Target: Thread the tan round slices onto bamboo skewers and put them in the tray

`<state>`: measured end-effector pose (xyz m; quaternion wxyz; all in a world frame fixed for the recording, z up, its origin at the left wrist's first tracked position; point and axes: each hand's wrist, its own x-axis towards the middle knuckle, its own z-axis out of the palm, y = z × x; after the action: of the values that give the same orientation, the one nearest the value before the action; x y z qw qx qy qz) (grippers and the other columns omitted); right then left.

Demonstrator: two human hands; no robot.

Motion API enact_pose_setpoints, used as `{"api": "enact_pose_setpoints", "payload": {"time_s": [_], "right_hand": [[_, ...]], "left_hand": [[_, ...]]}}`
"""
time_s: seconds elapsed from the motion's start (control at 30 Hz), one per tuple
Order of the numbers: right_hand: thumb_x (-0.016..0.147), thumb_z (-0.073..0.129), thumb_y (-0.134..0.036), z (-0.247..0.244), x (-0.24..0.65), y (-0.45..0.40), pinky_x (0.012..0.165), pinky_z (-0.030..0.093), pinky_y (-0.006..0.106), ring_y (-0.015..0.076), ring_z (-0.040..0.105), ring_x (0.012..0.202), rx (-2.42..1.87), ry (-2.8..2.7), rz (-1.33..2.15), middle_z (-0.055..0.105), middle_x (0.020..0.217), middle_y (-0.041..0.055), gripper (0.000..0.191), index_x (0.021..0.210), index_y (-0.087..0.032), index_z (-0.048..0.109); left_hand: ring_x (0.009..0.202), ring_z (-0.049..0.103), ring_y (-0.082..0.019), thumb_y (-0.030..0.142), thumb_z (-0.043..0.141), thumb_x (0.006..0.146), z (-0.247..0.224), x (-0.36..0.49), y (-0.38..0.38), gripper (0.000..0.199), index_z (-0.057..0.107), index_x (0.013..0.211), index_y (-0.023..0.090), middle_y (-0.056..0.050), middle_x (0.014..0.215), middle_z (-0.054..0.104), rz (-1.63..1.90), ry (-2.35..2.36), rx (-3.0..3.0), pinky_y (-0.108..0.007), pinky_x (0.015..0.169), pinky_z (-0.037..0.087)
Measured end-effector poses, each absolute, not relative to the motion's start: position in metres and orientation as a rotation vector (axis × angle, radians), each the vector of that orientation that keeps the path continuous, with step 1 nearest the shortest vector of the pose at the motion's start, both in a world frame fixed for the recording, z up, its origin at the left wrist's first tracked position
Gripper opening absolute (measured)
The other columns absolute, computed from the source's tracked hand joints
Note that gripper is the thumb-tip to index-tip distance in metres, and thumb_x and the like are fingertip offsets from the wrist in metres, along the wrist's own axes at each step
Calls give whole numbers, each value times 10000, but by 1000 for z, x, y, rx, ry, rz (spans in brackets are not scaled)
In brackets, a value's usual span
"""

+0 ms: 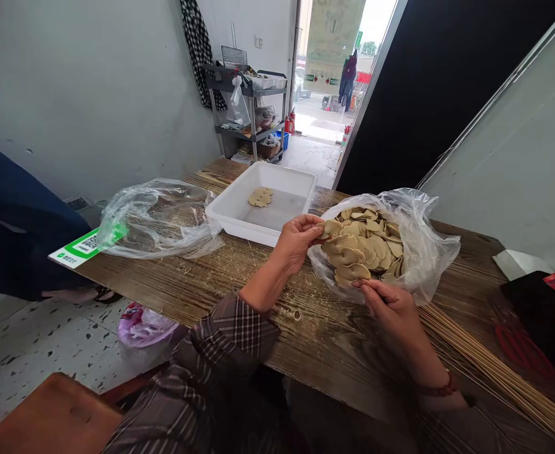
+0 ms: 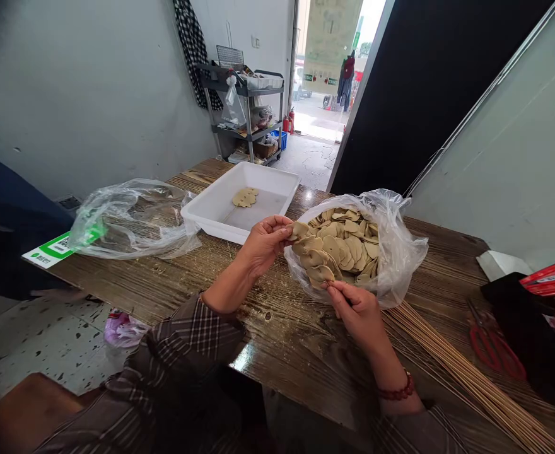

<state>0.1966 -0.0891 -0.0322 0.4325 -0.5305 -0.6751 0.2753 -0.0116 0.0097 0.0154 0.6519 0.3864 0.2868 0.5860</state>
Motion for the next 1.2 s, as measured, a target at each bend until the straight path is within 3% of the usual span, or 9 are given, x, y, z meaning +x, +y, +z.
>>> {"api": "enact_pose_setpoints", "payload": {"time_s": [0.27, 1.0, 1.2], "right_hand": [[893, 561, -369, -32, 195, -90, 462, 344, 235, 107, 449, 439, -1335, -1657, 730, 484, 470, -45, 303, 922, -129, 745], [915, 548, -395, -32, 186, -90, 470, 292, 225, 81, 378, 448, -1251, -1530, 983, 425, 481, -62, 308, 933, -136, 713], [878, 572, -476, -28, 184, -91, 379, 213, 205, 68, 298, 382, -1216, -1351, 1130, 388, 437, -80, 370, 921, -130, 693]], "left_hand": [[627, 621, -98, 165, 716, 673, 16, -10, 9, 153, 623, 791, 132, 1, 688, 660, 1397, 708, 1010, -244, 663, 514], [562, 489, -54, 192, 747, 634, 11, -6, 10, 170, 608, 718, 141, 34, 621, 586, 1400, 819, 1163, -173, 548, 369], [640, 583, -83, 365, 799, 664, 12, -10, 10, 357, 659, 919, 158, 3, 746, 665, 1284, 644, 925, -195, 614, 468]]}}
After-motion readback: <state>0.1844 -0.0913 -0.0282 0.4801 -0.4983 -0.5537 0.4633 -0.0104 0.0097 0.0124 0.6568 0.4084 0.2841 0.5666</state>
